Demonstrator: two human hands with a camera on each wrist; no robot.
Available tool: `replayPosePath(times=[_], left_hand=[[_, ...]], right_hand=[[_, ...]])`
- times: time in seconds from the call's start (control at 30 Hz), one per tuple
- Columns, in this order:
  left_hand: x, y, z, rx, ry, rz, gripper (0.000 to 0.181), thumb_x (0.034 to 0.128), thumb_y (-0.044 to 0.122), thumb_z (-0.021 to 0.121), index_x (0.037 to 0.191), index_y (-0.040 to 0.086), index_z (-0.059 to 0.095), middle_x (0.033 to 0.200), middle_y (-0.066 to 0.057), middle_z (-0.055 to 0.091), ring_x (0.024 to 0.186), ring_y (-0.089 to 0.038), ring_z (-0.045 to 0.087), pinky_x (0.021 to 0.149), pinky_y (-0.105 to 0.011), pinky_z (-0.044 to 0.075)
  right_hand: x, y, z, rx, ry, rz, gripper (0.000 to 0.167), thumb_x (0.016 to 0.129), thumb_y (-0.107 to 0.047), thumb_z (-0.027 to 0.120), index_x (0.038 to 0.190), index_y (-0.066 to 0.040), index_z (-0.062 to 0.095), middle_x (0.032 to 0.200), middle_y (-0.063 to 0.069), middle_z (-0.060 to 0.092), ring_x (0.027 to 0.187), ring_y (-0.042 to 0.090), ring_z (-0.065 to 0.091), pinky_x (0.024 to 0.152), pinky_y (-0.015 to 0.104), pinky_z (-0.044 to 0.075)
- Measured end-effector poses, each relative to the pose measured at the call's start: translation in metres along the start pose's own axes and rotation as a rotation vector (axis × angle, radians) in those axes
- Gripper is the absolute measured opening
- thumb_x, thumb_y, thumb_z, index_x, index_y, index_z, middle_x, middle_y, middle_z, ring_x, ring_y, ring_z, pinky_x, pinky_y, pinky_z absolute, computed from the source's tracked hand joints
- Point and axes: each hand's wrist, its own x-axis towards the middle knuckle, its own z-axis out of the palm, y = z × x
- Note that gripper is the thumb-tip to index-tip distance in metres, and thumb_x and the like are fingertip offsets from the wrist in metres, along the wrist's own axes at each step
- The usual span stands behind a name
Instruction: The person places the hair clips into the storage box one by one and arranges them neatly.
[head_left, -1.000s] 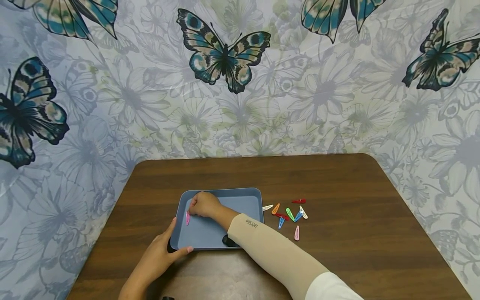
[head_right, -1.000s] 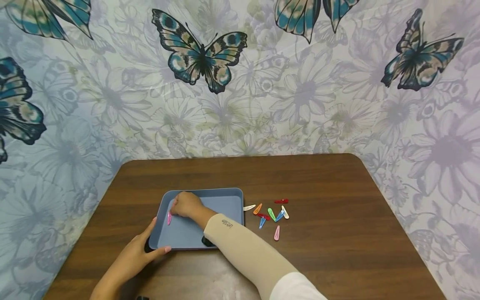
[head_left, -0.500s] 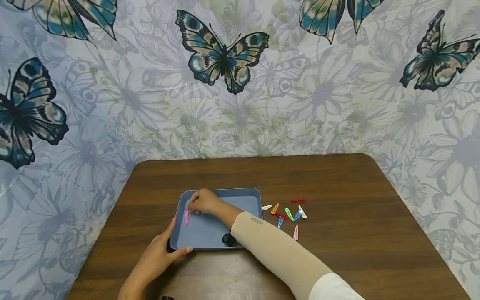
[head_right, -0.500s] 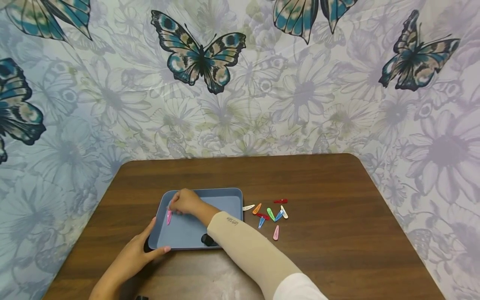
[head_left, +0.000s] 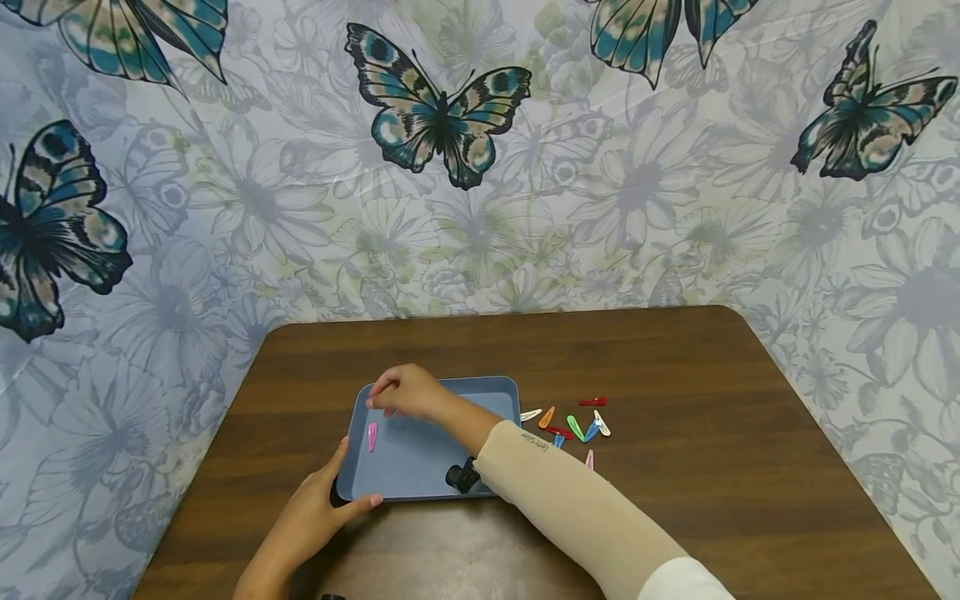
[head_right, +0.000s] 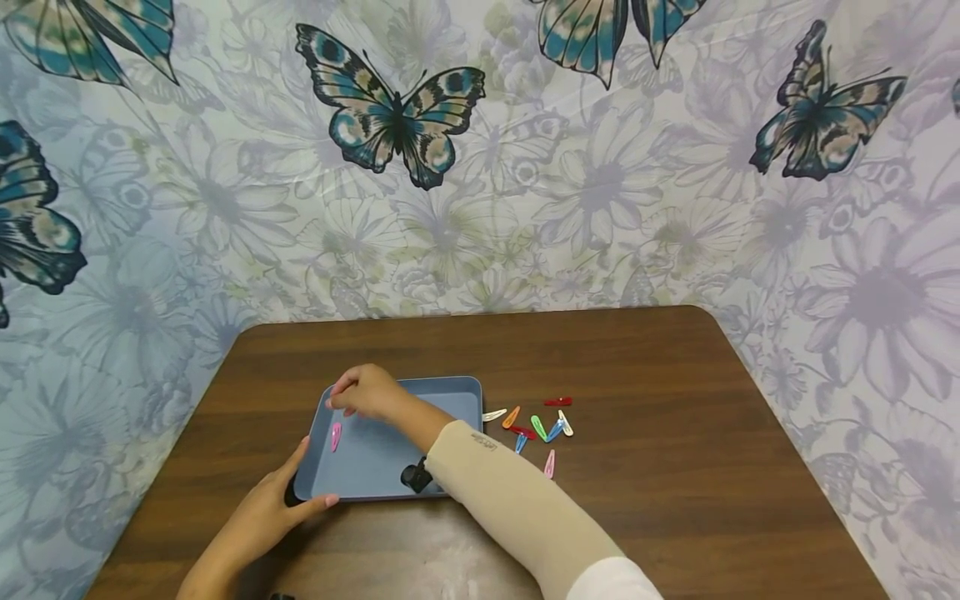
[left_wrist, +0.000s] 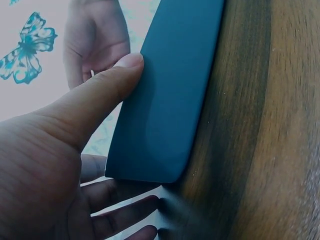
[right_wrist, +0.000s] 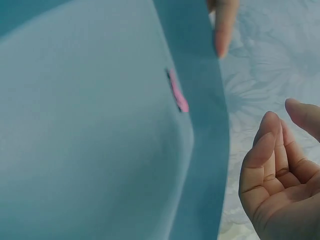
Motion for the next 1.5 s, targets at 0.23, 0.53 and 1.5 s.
replayPosePath(times=[0.23, 0.53, 1.5], left_hand=[[0.001, 0.000, 0.000, -0.001, -0.011, -0.024, 0.114, 0.0847, 0.066, 0.069, 0.162, 0.004, 0.013, 0.156, -0.033, 0.036, 0.140, -0.055, 0.040, 0.107, -0.069, 0.039], [0.001, 0.001, -0.002, 0.016, -0.015, -0.044, 0.115, 0.0843, 0.068, 0.068, 0.163, 0.007, 0.011, 0.156, -0.034, 0.036, 0.139, -0.054, 0.042, 0.108, -0.067, 0.040], [-0.001, 0.001, -0.002, 0.033, -0.028, -0.071, 0.117, 0.0822, 0.072, 0.067, 0.164, 0.011, 0.010, 0.157, -0.034, 0.034, 0.141, -0.055, 0.039, 0.108, -0.068, 0.039]], right_hand=[[-0.013, -0.006, -0.017, 0.066, -0.016, -0.036, 0.011, 0.091, -0.022, 0.077, 0.098, -0.015, 0.074, 0.095, 0.006, 0.077, 0.092, 0.032, 0.073, 0.088, 0.054, 0.057], [-0.032, -0.015, -0.039, 0.110, 0.016, -0.072, 0.015, 0.091, -0.021, 0.076, 0.104, -0.013, 0.074, 0.101, 0.013, 0.076, 0.089, 0.027, 0.071, 0.079, 0.039, 0.059], [-0.095, 0.015, -0.113, 0.198, 0.218, -0.073, 0.026, 0.095, -0.022, 0.072, 0.117, -0.009, 0.070, 0.109, 0.009, 0.073, 0.097, 0.028, 0.069, 0.092, 0.047, 0.055]])
